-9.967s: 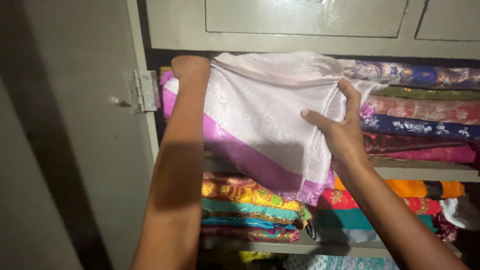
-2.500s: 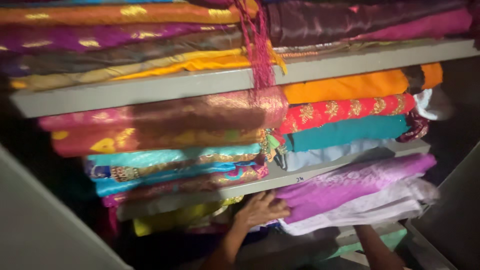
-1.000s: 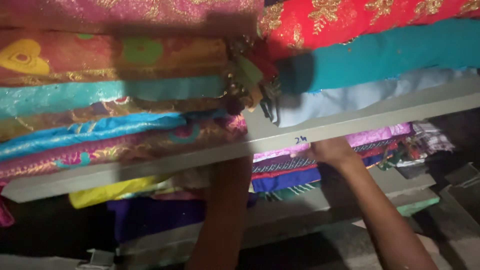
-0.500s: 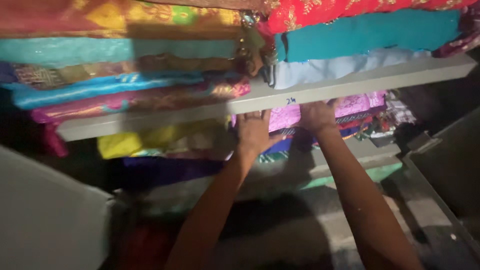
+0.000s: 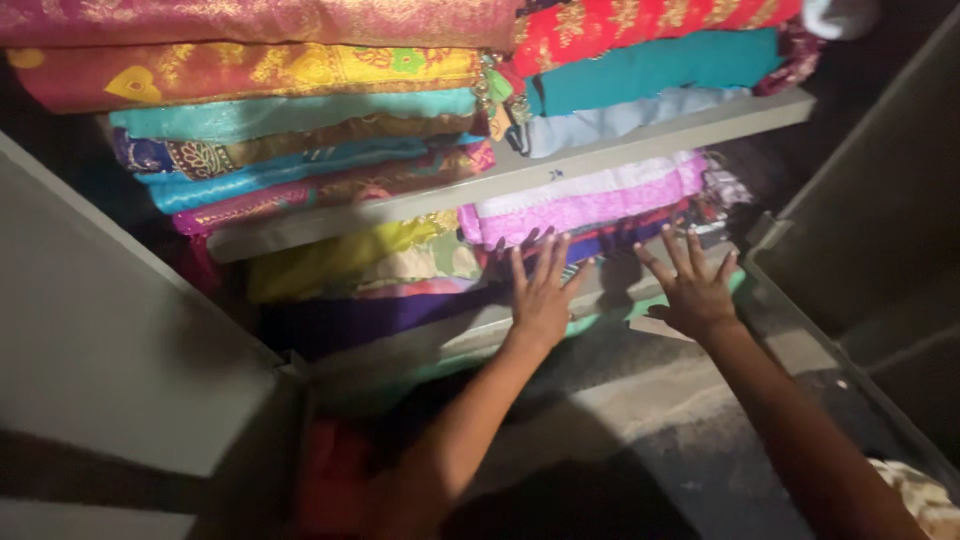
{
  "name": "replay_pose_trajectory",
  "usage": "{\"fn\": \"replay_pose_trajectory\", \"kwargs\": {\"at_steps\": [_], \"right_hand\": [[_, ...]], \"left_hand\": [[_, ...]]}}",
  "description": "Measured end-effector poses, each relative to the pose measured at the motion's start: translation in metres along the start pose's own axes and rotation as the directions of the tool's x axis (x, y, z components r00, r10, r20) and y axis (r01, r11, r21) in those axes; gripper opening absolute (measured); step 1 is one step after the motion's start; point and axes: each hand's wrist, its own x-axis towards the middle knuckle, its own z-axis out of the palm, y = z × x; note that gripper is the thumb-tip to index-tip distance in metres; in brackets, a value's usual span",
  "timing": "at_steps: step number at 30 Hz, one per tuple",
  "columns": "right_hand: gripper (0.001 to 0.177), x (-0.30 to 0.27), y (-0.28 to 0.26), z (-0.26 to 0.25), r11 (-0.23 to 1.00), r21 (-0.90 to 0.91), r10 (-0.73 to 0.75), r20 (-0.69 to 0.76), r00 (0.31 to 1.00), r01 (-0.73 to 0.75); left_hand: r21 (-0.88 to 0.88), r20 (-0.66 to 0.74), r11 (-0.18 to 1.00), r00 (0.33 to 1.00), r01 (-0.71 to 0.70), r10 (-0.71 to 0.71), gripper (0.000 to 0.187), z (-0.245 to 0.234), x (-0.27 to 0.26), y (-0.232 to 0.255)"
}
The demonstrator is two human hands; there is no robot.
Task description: The person rearranges folded garments on the shelves of a closet, moving some items from lower shelves to higher ones and patting the stacks to straighten them.
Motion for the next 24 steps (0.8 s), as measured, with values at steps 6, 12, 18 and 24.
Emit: {"fn": "replay_pose_trajectory", "kwargs": {"at_steps": [6, 12, 18, 24], "right_hand": [[0.103, -0.049, 0.007, -0.048, 0.993, 0.12, 0.021, -0.244, 0.969, 0.009], [0.094, -0.065, 0.042, -0.107, 0.989, 0.149, 0.075, -0.348, 0.934, -0.024], [0.08, -0.046, 0.065, -0.167, 0.984, 0.173, 0.045, -0.512, 0.858, 0.051], [0.08, -0.04, 0.055, -0.24, 0.982, 0.106, -0.053, -0.638, 0.768, 0.156]], "left_hand": [[-0.103, -0.242, 0.989, 0.967, -0.106, 0.078, 0.093, -0.048, 0.008, 0.063], [-0.06, -0.396, 0.986, 0.911, -0.153, 0.117, 0.096, -0.102, 0.041, 0.082], [0.12, -0.509, 0.99, 0.852, -0.073, 0.124, 0.083, -0.171, 0.055, 0.052], [0.318, -0.578, 0.947, 0.8, 0.038, 0.162, 0.081, -0.274, 0.065, -0.001]]}}
